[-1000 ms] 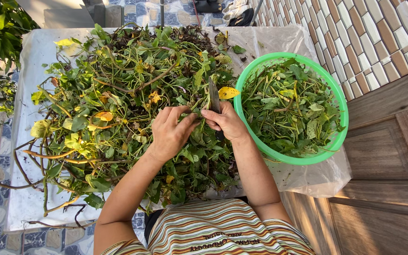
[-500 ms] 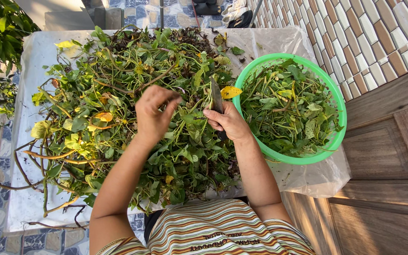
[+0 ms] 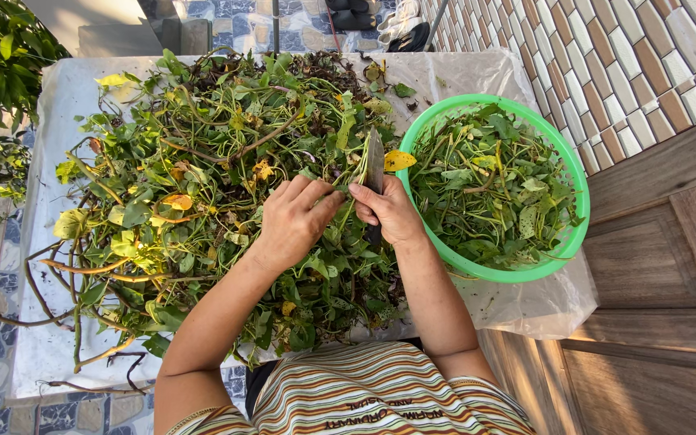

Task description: The person sorts a large pile of harvested leafy vines on a plastic-covered table, holding each vine and stripping or cutting the edible leaves and tender tips with a small knife, dropping the usable greens into a green plastic basin and leaving stems and damaged leaves on the table.

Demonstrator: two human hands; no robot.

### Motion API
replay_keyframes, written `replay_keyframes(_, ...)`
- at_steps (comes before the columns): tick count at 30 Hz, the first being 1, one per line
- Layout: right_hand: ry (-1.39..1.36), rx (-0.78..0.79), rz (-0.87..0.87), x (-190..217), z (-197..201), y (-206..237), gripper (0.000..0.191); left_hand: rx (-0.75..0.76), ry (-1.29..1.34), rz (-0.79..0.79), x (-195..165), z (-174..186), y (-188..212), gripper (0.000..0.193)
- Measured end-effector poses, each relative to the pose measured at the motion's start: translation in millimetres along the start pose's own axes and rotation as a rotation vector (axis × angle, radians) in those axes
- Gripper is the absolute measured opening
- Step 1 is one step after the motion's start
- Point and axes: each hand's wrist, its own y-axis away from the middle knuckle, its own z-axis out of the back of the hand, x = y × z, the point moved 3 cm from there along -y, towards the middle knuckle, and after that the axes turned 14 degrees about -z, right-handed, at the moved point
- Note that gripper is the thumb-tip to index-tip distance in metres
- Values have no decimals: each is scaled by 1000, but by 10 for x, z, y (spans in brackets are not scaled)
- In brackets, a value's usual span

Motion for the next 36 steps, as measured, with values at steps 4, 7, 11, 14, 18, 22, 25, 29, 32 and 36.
replay_keyframes(4,44,15,-5,-14,-17,19,13,-26,101,85,48,-48,38,20)
replay_keyframes(7,52,30,-5,-7,-12,43,10,-71,209,222,185,-77,46,16)
replay_keyframes(11,152,80,-14,28,-3,97,15,-200,305,413,539,-60,80,12)
replay_keyframes(14,311,80,-10,81,-10,159,17,-119,286,643,920,-138,70,11)
replay_keyframes(18,579,57,130,205,-64,286,15,276,-620,282,1201,-208,-151,40)
replay_keyframes(22,701,48,24,251,-75,360,17,352,-180,402,1163,-265,-360,87)
replay_keyframes(25,782,60,29,296,-25,370,15,229,252,193,850,-181,-521,77)
replay_keyframes(29,704,-89,31,424,213,368,9,435,477,31,693,-200,-612,35)
replay_keyframes(32,685,-323,154,574,393,410,21,296,521,176,862,-253,-556,15)
replay_keyframes(36,353,-378,355,744,507,632,54,-44,431,294,1047,-304,-327,13)
